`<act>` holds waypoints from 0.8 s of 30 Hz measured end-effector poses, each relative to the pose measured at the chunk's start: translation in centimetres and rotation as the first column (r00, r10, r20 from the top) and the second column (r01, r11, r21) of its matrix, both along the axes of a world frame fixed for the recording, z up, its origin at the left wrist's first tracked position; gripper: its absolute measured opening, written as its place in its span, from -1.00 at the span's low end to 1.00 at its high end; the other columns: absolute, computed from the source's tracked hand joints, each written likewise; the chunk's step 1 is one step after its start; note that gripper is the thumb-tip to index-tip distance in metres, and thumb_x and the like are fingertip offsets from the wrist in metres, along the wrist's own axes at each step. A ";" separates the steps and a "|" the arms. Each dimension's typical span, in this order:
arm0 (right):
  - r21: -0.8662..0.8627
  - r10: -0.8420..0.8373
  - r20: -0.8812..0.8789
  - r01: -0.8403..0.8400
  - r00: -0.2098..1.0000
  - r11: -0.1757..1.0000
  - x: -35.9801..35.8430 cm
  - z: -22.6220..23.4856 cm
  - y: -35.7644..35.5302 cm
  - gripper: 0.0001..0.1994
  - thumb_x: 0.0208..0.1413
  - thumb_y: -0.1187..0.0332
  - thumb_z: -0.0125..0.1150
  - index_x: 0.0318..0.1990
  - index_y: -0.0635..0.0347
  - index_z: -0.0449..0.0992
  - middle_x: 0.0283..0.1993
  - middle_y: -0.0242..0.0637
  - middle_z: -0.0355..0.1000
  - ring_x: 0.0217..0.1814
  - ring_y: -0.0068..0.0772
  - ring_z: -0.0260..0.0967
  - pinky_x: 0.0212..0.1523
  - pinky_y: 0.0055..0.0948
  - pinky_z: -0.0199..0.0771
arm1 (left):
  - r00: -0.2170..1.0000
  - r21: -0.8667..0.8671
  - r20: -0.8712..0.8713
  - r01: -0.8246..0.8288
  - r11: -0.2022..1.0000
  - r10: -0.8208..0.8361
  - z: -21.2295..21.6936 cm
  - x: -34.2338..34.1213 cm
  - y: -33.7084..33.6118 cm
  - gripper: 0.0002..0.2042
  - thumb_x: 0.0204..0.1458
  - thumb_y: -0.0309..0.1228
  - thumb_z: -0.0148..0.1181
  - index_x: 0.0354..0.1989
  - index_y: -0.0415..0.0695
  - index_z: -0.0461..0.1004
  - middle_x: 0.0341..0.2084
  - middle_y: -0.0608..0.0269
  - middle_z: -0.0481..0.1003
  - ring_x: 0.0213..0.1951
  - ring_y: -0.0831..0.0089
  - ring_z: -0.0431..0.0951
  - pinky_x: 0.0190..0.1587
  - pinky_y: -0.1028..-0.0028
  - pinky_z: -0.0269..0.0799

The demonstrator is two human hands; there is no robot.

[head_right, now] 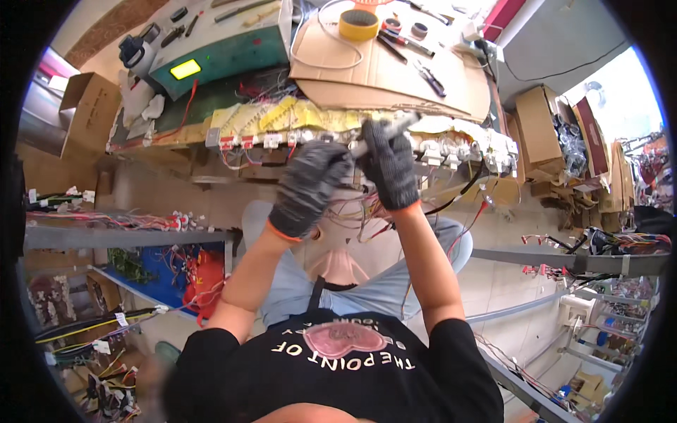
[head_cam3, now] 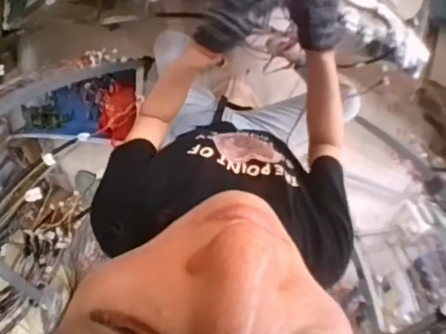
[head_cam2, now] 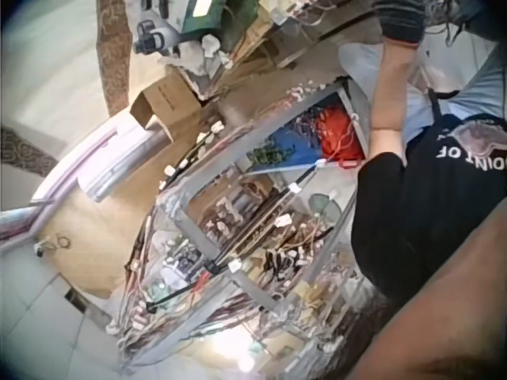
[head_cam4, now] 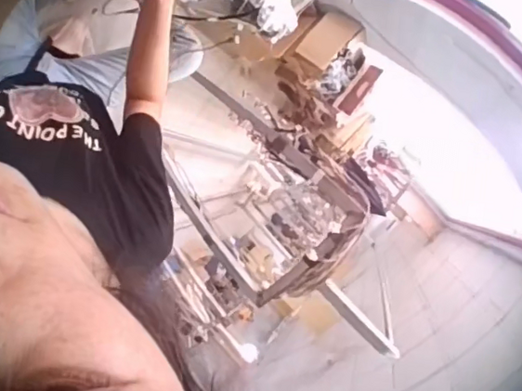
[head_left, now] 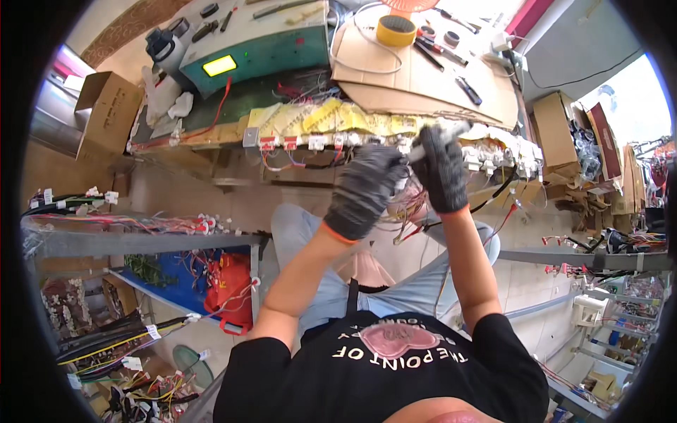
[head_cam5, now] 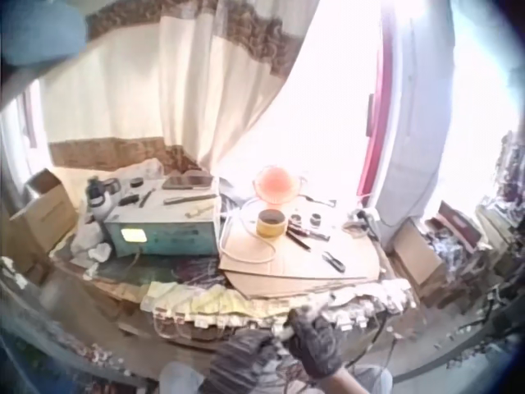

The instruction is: Assembling and organizing electrical wiring harnesses on a production jig, connecting wires and using tools.

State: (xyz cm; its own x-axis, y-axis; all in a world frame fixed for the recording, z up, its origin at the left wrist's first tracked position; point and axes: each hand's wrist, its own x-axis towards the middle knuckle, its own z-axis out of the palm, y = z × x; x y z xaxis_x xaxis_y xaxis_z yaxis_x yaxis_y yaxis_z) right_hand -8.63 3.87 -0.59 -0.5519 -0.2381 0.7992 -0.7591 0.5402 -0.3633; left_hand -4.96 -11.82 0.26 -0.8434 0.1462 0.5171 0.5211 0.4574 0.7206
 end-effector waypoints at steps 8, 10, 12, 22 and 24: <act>-0.133 -0.168 0.487 0.263 0.857 0.956 -2.6 -0.2 -4.7 -0.80 -0.12 0.41 0.24 -0.61 0.23 0.33 -0.72 -0.24 0.32 -0.71 -0.35 0.28 -0.63 -0.43 0.26 | 0.882 0.311 0.470 -0.132 0.941 -0.032 -6.8 6.3 -3.8 -0.84 -0.06 -0.59 0.13 -0.27 -0.32 0.44 -0.38 0.17 0.50 -0.32 0.50 0.51 -0.25 0.53 0.40; -0.111 -0.172 0.479 0.254 0.861 0.961 -2.7 -0.6 -5.1 -0.80 -0.12 0.39 0.23 -0.60 0.24 0.34 -0.70 -0.16 0.33 -0.67 -0.19 0.33 -0.61 -0.37 0.29 | 0.920 0.224 0.391 -0.099 0.969 0.004 -7.0 6.0 -3.9 -0.83 -0.05 -0.58 0.13 -0.24 -0.30 0.44 -0.37 0.18 0.50 -0.35 0.50 0.50 -0.26 0.52 0.41; 0.024 -0.203 0.405 0.212 0.891 0.977 -2.6 -1.0 -5.1 -0.79 -0.11 0.35 0.23 -0.61 0.23 0.35 -0.70 -0.16 0.34 -0.66 -0.19 0.34 -0.62 -0.36 0.28 | 0.913 0.261 0.409 -0.131 0.956 0.013 -5.9 5.2 -3.5 -0.81 -0.06 -0.59 0.13 -0.23 -0.29 0.44 -0.37 0.17 0.50 -0.34 0.47 0.50 -0.25 0.50 0.40; -0.442 0.133 0.742 0.329 0.657 0.835 0.0 1.1 -5.5 -0.72 -0.04 0.22 0.25 -0.62 0.18 0.40 -0.73 -0.47 0.27 -0.68 -0.68 0.15 -0.65 -0.59 0.15 | 0.984 0.056 -0.158 -0.072 0.996 0.080 -2.5 -1.1 -1.9 -0.79 -0.13 -0.54 0.14 -0.26 -0.24 0.47 -0.37 0.10 0.48 -0.27 0.19 0.45 -0.15 0.35 0.35; -0.577 0.306 0.782 0.446 0.543 0.684 -0.8 1.7 -6.7 -0.69 0.01 0.18 0.18 -0.63 0.17 0.40 -0.71 -0.43 0.30 -0.68 -0.66 0.16 -0.64 -0.60 0.15 | 0.946 -0.054 -0.298 -0.146 0.988 0.123 -2.2 -3.1 -2.0 -0.84 -0.09 -0.48 0.10 -0.31 -0.21 0.48 -0.40 0.14 0.47 -0.30 0.21 0.45 -0.18 0.35 0.36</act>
